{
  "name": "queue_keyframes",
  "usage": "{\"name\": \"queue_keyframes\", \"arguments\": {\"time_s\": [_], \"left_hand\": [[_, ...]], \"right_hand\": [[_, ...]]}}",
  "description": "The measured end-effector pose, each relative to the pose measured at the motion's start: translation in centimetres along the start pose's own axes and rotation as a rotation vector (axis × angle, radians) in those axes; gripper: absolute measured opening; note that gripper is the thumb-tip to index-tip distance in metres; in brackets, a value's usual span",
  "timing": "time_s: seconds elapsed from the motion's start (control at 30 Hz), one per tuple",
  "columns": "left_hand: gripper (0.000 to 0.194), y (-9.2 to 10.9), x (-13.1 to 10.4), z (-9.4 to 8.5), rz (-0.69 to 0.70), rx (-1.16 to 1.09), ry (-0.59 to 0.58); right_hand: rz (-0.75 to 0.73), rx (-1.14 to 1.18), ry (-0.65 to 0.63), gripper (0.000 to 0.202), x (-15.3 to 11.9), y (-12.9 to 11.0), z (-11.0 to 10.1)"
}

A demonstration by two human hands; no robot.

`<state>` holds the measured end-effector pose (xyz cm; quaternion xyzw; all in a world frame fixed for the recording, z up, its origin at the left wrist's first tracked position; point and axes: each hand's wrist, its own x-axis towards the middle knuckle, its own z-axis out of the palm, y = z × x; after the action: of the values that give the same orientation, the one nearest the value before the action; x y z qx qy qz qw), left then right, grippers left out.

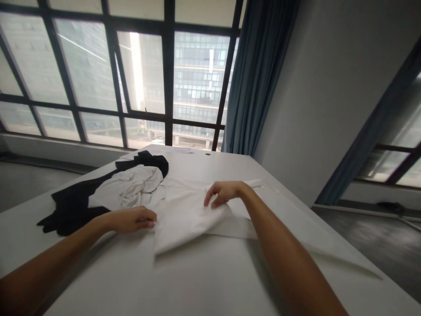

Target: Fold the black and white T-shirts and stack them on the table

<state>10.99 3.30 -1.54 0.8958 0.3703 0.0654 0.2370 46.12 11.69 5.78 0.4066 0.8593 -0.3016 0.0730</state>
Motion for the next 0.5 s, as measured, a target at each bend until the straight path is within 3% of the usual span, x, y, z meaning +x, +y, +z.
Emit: {"name": "queue_keyframes", "arguments": {"time_s": [0.03, 0.1, 0.17, 0.2, 0.27, 0.33, 0.4, 0.5], "left_hand": [[0.042, -0.2, 0.0, -0.3, -0.032, -0.021, 0.027], [0.044, -1.0, 0.2, -0.6, -0.105, -0.055, 0.137], [0.042, -2.1, 0.6, -0.4, -0.216, -0.069, 0.294], [0.039, -2.6, 0.9, -0.1, -0.284, -0.074, 0.357], [0.035, -3.4, 1.4, 0.6, -0.404, -0.082, 0.426], [0.046, -3.9, 1.8, 1.3, -0.463, -0.09, 0.419], [0.057, -3.9, 1.9, 1.7, -0.465, -0.073, 0.38], [0.055, -3.4, 1.7, 1.5, -0.457, -0.021, 0.296]], "right_hand": [[-0.03, 0.037, 0.058, 0.046, 0.4, 0.4, -1.2], [-0.042, 0.069, 0.357, 0.05, 2.1, 1.4, -2.9], [0.031, 0.006, 0.691, 0.049, 4.5, 2.6, -3.3], [0.094, -0.055, 0.781, 0.05, 5.6, 3.1, -3.0], [0.229, -0.177, 0.775, 0.058, 7.4, 3.9, -1.5], [0.31, -0.236, 0.644, 0.067, 8.1, 4.7, 0.5], [0.32, -0.248, 0.53, 0.071, 7.5, 5.7, 2.7], [0.296, -0.259, 0.44, 0.077, 4.4, 8.2, 5.1]]}}
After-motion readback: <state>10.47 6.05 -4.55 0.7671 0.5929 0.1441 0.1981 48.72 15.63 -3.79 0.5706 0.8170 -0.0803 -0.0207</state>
